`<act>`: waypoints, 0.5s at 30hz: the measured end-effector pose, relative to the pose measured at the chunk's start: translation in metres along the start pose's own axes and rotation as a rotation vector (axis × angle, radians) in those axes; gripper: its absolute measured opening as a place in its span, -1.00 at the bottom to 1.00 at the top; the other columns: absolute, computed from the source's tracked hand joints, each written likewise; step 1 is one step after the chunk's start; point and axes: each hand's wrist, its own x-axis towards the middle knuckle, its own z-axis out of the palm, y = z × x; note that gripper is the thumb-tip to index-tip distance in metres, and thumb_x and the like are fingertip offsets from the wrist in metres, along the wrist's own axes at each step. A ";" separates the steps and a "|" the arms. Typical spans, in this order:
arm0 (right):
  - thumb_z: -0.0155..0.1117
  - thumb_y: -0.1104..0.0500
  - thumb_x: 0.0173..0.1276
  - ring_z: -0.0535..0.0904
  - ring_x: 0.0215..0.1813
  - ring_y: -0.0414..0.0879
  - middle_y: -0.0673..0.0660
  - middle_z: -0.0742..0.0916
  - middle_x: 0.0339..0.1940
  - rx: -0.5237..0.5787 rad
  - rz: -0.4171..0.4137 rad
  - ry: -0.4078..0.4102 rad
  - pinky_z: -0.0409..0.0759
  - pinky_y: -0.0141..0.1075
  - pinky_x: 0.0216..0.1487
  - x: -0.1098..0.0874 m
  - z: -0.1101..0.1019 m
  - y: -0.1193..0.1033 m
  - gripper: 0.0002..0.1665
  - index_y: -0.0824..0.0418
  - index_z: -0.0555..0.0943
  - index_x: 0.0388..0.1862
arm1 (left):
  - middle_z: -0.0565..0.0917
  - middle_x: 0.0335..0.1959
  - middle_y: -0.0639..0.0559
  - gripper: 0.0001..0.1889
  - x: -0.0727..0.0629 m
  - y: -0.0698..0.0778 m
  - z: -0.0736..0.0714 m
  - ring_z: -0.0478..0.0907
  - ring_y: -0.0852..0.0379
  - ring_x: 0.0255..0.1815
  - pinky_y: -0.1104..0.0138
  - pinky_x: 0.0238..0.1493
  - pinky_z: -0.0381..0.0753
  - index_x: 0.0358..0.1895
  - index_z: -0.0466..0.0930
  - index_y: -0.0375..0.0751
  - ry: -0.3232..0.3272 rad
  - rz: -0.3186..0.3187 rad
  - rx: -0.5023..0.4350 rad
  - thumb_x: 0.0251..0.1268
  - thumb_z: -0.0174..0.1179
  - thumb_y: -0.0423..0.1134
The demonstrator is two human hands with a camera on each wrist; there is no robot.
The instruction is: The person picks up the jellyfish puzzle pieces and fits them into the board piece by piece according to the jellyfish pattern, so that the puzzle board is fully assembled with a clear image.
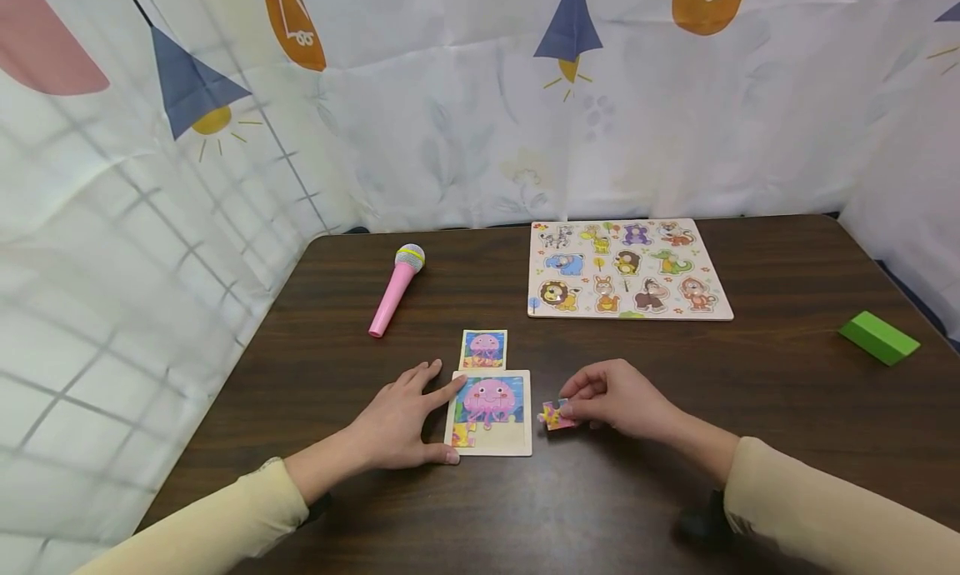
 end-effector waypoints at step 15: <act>0.46 0.21 0.33 0.70 -0.51 -0.23 0.17 0.81 -0.54 0.075 0.045 -0.100 0.59 -0.40 -0.53 0.039 0.050 -0.029 -0.81 0.34 0.70 -0.33 | 0.15 0.64 -0.25 0.03 0.001 -0.001 0.000 0.10 -0.30 0.64 -0.23 0.43 0.34 0.60 0.22 0.17 -0.006 -0.004 -0.001 0.05 0.35 0.46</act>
